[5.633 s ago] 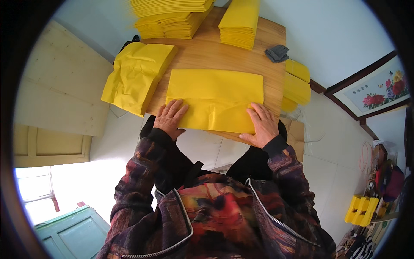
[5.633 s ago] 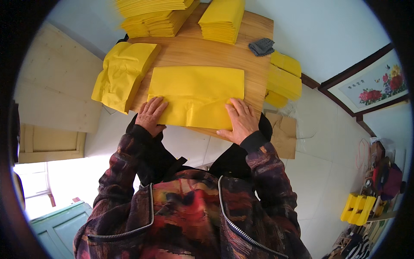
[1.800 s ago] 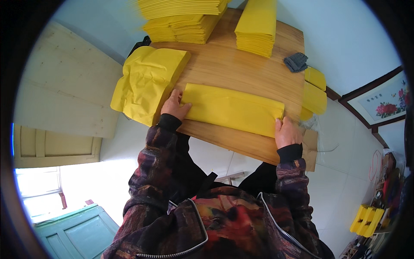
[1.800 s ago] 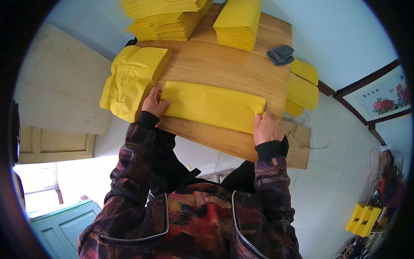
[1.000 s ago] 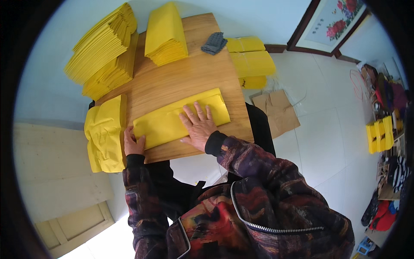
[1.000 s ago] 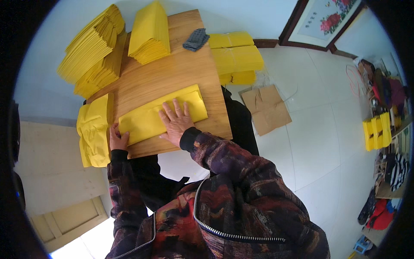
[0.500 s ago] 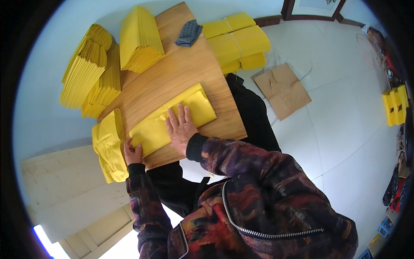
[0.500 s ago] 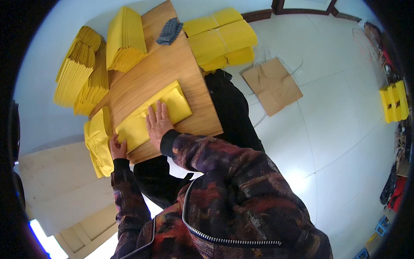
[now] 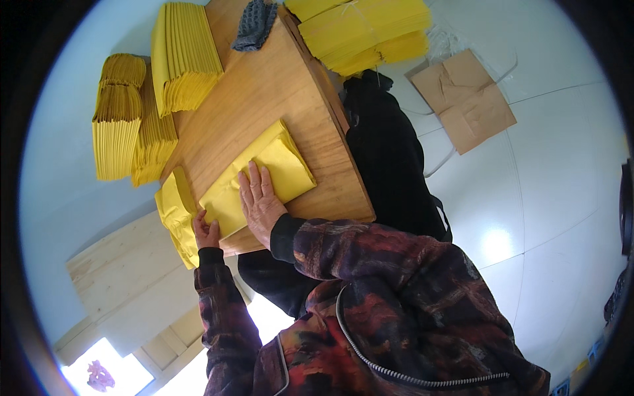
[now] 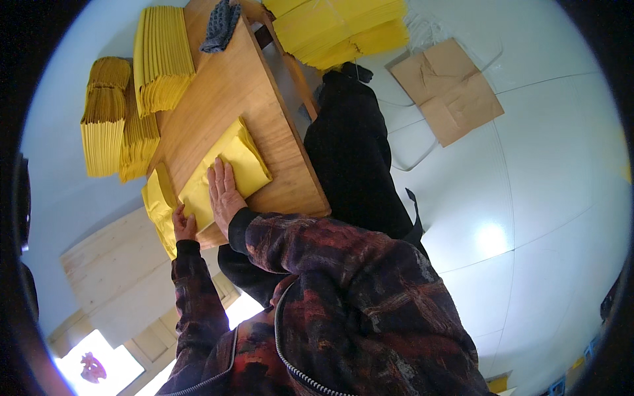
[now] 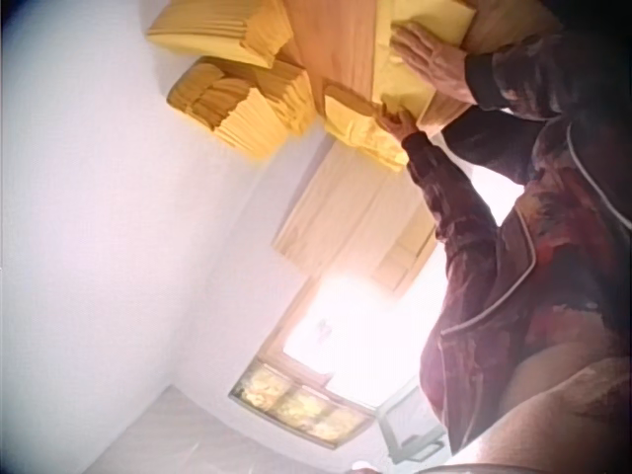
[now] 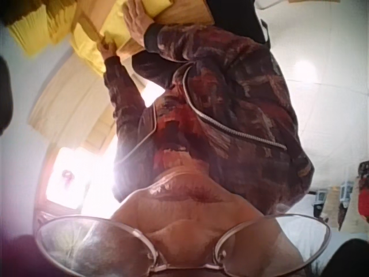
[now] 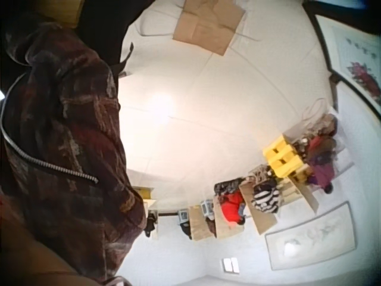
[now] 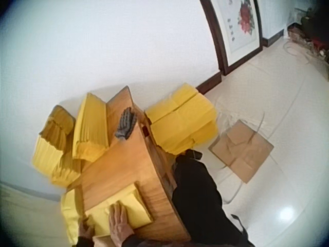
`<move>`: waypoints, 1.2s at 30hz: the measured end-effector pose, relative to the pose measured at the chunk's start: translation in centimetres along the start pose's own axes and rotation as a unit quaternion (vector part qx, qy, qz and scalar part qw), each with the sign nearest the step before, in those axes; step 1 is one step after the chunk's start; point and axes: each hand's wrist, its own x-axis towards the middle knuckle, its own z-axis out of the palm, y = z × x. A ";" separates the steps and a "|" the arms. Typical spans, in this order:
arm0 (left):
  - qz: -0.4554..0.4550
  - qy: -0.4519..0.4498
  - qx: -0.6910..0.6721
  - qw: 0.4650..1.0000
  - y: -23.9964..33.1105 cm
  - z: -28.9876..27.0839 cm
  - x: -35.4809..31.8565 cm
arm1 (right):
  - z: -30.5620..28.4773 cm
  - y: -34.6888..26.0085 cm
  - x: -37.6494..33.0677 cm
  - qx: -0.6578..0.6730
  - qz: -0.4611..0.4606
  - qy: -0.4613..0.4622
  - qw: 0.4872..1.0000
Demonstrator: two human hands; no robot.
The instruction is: The person folds yellow paper sheets on a wooden table, aligning edges and creasing folds. They repeatedly pick up sheets, fold them in half, and stack the folded pieces. The person also rolls a folded sheet into a tight cylinder and places it aside.
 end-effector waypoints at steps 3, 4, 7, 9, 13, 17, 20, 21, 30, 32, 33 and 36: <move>-0.007 -0.004 -0.009 1.000 -0.1 -0.1 -0.1 | 0.1 0.1 -0.1 0.019 -0.001 0.010 1.000; -0.008 -0.004 -0.007 1.000 0.0 -0.2 -0.1 | 0.1 0.2 -0.1 0.026 -0.003 0.011 1.000; -0.013 -0.010 -0.040 0.999 0.2 -0.2 -0.3 | 0.1 0.4 -0.1 0.040 -0.011 0.006 0.999; -0.013 -0.020 -0.052 0.998 0.4 -0.2 -0.3 | 0.1 0.5 -0.2 0.046 -0.016 0.004 0.999; -0.004 -0.019 -0.060 0.998 0.3 -0.2 -0.4 | 0.1 0.5 -0.2 0.050 -0.017 0.005 0.999; -0.008 -0.023 -0.065 0.998 -0.1 -0.3 -0.3 | -0.4 0.9 -0.5 0.078 -0.023 0.022 0.996; -0.019 -0.018 -0.060 0.998 -0.2 -0.4 0.0 | -1.9 1.7 -2.1 0.208 -0.127 0.100 0.965; -0.028 -0.014 -0.066 0.997 -0.2 -0.3 0.0 | -2.6 1.9 -2.8 0.239 -0.144 0.188 0.942; -0.017 -0.024 -0.066 0.997 1.0 -0.2 -0.8 | -4.5 10.9 -10.3 0.445 -0.118 0.206 0.864; -0.035 -0.035 -0.077 0.996 1.2 -0.3 -0.9 | -3.8 13.5 -11.2 0.433 -0.081 0.191 0.877; -0.031 -0.040 -0.090 0.995 1.3 -0.4 -1.0 | -3.5 14.4 -11.4 0.448 -0.058 0.186 0.872; -0.028 -0.046 -0.085 0.995 1.4 -0.6 -1.0 | -3.3 15.2 -11.5 0.480 -0.011 0.157 0.863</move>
